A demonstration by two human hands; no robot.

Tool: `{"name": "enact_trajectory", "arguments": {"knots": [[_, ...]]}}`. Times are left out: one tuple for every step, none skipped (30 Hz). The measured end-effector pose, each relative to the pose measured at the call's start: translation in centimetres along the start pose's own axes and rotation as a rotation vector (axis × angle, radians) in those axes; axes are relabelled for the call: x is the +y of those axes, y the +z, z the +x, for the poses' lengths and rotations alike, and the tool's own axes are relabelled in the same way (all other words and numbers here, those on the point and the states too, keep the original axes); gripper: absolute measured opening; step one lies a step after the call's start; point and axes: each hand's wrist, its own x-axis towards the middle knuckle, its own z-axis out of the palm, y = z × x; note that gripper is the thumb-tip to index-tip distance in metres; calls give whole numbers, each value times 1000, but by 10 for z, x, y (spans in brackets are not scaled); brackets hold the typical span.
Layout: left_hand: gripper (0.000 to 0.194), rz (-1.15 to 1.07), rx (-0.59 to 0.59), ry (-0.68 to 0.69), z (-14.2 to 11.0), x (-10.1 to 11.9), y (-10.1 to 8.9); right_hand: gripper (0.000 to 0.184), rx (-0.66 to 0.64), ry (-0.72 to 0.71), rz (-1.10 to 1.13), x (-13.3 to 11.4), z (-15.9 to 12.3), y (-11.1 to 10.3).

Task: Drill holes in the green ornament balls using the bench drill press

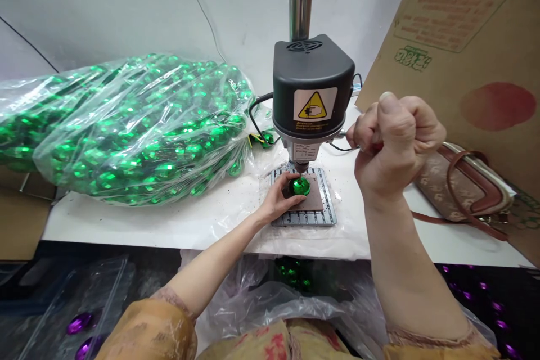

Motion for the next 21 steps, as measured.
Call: {"name": "enact_trajectory", "arguments": {"knots": [[62,-19,-10,-3,-1,-1,1,47,-1,5,-3,0,0,0],[62,-36,-14,-4,-1,-1,2,47,0,11,-8,0,0,-1],[62,-46,-11,-1,-1,-1,3,47,3,17,-10,0,1,-1],[61,-49,-7,4,-2,-1,4,47,6,22,-7,0,1,-1],[61,-46,-3,10,-2,-1,4,46,6,25,-1,0,1,-2],[61,-39,2,15,-2,0,4,46,4,27,8,0,0,-2],[60,-31,6,18,-2,0,4,45,1,28,19,-1,0,-3],[60,-21,9,18,-2,0,4,44,1,27,32,-1,-1,-3],[60,-12,10,17,-2,0,4,43,4,25,46,-1,-2,-4],[60,-5,8,15,-2,0,4,43,7,20,60,-1,-4,-4],[60,0,5,14,-2,0,4,43,9,12,74,-1,-6,-4],[60,2,3,14,-2,0,4,43,6,2,88,0,-8,-5],[60,5,2,15,-2,-1,4,43,-1,-12,103,0,-10,-5],[60,7,2,16,-2,-1,3,44,-11,-28,116,0,-12,-5],[60,11,4,17,-2,-2,3,44,-20,-47,128,1,-14,-6],[60,13,6,16,-2,-2,3,45,-27,-68,137,1,-16,-6],[60,13,7,14,-2,-2,3,45,-31,-88,140,2,-17,-7],[60,12,7,11,-2,-2,3,46,-35,-106,141,3,-18,-7],[60,8,9,7,-2,-2,3,47,-40,-121,139,4,-19,-8],[60,4,11,3,-2,-2,4,47,-48,-130,135,5,-20,-8],[60,2,13,-3,-3,-2,4,47,-53,-134,133,6,-20,-9]]}}
